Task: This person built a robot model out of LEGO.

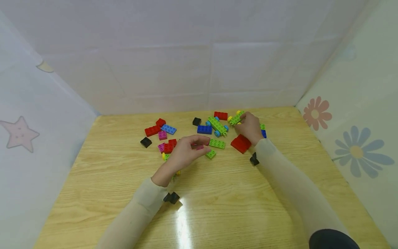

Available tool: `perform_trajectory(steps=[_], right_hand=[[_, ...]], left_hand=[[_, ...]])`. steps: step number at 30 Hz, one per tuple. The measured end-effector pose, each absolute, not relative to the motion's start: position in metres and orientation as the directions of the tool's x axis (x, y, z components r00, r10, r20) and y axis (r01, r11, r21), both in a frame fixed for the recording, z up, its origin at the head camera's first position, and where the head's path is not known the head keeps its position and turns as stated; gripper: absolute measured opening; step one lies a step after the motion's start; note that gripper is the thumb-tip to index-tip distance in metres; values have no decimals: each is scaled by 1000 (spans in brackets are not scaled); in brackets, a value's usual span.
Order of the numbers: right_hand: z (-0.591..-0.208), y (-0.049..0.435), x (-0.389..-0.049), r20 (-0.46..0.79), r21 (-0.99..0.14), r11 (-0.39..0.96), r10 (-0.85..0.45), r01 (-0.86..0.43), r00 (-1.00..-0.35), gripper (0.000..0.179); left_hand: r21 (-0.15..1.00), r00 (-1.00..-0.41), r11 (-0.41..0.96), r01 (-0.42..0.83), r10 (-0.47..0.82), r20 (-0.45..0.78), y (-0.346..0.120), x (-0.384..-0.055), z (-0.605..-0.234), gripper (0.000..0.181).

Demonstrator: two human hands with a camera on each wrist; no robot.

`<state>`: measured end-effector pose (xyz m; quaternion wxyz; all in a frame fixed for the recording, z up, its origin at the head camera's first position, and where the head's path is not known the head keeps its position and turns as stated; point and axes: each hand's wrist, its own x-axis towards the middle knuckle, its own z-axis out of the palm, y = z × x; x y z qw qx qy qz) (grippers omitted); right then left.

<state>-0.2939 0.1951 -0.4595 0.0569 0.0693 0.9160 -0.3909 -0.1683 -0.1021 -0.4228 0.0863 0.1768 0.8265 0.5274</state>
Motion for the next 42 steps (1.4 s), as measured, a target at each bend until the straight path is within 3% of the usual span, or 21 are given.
perform_trajectory(steps=[18,23,36,42], right_hand=[[-457,203,-270,-80,-745,666,-22,45,-997,38],[-459,209,-265,-93,-776,631,-74,26,-993,39],[-459,219,-251,-131,-811,585,-125,34,-984,40],[-450,216,-236,-92,-829,558,-178,-24,-980,42]], left_hand=[[895,-920,412,172,391,-3,-88,-171,-430,36],[870,-915,452,199,405,-1,-71,-181,-432,37],[884,-940,451,122,338,-42,-38,-221,-442,42],[881,-946,455,131,323,-27,-33,-230,-448,43]])
